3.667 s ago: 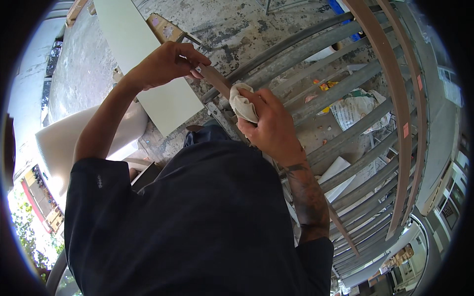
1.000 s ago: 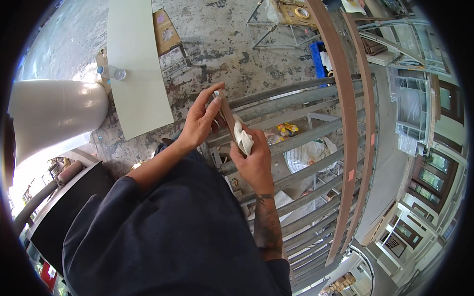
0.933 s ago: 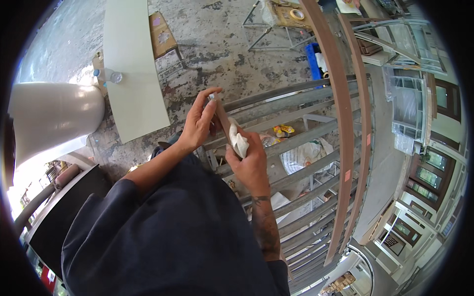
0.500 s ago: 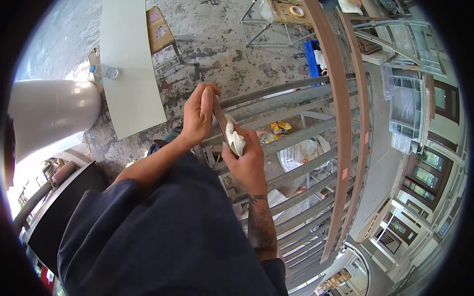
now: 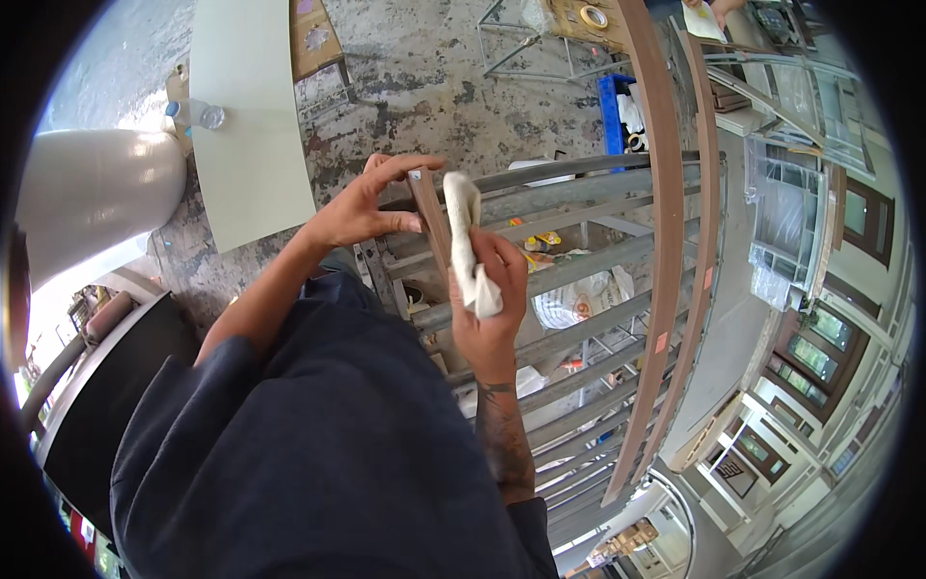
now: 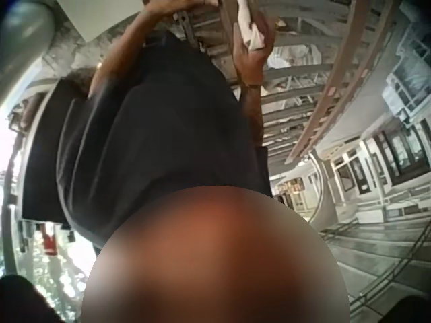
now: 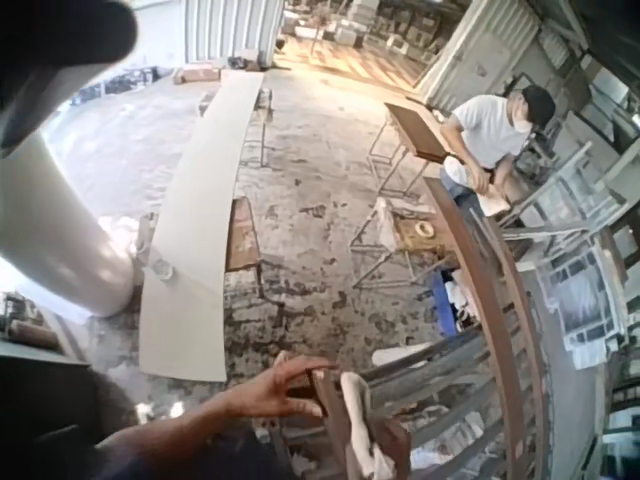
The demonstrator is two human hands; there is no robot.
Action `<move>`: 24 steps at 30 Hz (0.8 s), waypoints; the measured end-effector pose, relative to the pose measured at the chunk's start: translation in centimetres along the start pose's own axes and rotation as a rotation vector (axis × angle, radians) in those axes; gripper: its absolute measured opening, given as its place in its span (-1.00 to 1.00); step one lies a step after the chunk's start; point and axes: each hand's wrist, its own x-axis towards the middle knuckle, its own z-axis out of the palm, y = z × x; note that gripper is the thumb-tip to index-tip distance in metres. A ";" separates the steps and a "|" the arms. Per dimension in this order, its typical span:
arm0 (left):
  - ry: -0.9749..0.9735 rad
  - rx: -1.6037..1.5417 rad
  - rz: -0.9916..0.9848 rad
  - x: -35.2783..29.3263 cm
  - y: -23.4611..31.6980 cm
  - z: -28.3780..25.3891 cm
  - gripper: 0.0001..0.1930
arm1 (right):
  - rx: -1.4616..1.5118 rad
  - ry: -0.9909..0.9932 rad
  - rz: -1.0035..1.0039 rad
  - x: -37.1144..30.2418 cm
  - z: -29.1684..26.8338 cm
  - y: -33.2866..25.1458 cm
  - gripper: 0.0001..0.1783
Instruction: Cleaning and wiping down long wood panels with a cloth and liquid in a workshop.
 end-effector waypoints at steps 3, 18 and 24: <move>0.009 0.132 0.080 0.1 -1.0 0.6 -0.29 | -0.257 -0.175 -0.153 0.9 0.4 -1.2 -0.37; -0.044 -0.014 0.183 0.6 -2.5 0.9 -0.50 | -0.451 -0.440 -0.167 3.0 1.0 -1.9 -0.33; 0.047 0.022 0.278 0.3 -3.3 1.2 -0.48 | -0.184 -0.389 -0.042 3.5 2.0 -0.7 -0.34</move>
